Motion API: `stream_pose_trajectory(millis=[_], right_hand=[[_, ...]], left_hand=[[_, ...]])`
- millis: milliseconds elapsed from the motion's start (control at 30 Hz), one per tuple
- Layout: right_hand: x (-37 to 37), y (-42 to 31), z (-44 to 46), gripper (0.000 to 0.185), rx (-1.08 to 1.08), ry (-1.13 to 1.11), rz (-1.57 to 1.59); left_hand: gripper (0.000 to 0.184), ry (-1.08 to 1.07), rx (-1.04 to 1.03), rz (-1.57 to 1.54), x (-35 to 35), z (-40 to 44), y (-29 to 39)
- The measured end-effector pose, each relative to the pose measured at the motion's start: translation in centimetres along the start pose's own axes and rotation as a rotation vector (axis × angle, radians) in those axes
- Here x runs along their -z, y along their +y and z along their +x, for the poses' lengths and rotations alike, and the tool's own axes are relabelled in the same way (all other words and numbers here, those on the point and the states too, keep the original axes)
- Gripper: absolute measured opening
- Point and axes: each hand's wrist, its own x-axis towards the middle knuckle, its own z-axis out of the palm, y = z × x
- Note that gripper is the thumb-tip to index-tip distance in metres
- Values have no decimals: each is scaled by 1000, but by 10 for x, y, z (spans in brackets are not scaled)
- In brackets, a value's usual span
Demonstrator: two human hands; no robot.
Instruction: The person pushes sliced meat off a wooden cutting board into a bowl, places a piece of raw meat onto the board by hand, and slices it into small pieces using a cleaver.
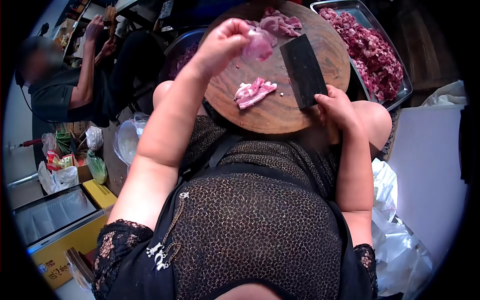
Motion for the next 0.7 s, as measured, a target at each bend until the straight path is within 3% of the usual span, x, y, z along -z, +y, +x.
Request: stream_pose_trajectory(millis=[67,133,233,367,433,467,533,633,700], right_hand=[[-1,-4,-3,9,3,6,3],[-2,-3,-4,9,-12,17,-19],[1,1,0,11,0,-9,3],[2,2,2,11,-7,-13,-13],[2,2,1,12,-8,-5,-16],[2,2,1,12,-8,4,-17],[2,1,-1,12,4,-2,-10],[-1,-2,-4,11,8,6,-10],[-2,-3,-5,11,8,22,-19]], left_hand=[[16,122,96,82,3,-22,-30],[22,249,383,342,11,-40,-68],[25,298,326,260,12,-56,-89],[21,254,375,438,14,-55,-83],[14,108,48,1239,11,-57,-71],[14,110,47,1238,11,-57,-70],[15,137,-205,1221,13,-53,-71],[19,98,-180,1141,4,-49,-86],[20,34,-304,1157,-7,-50,-95]])
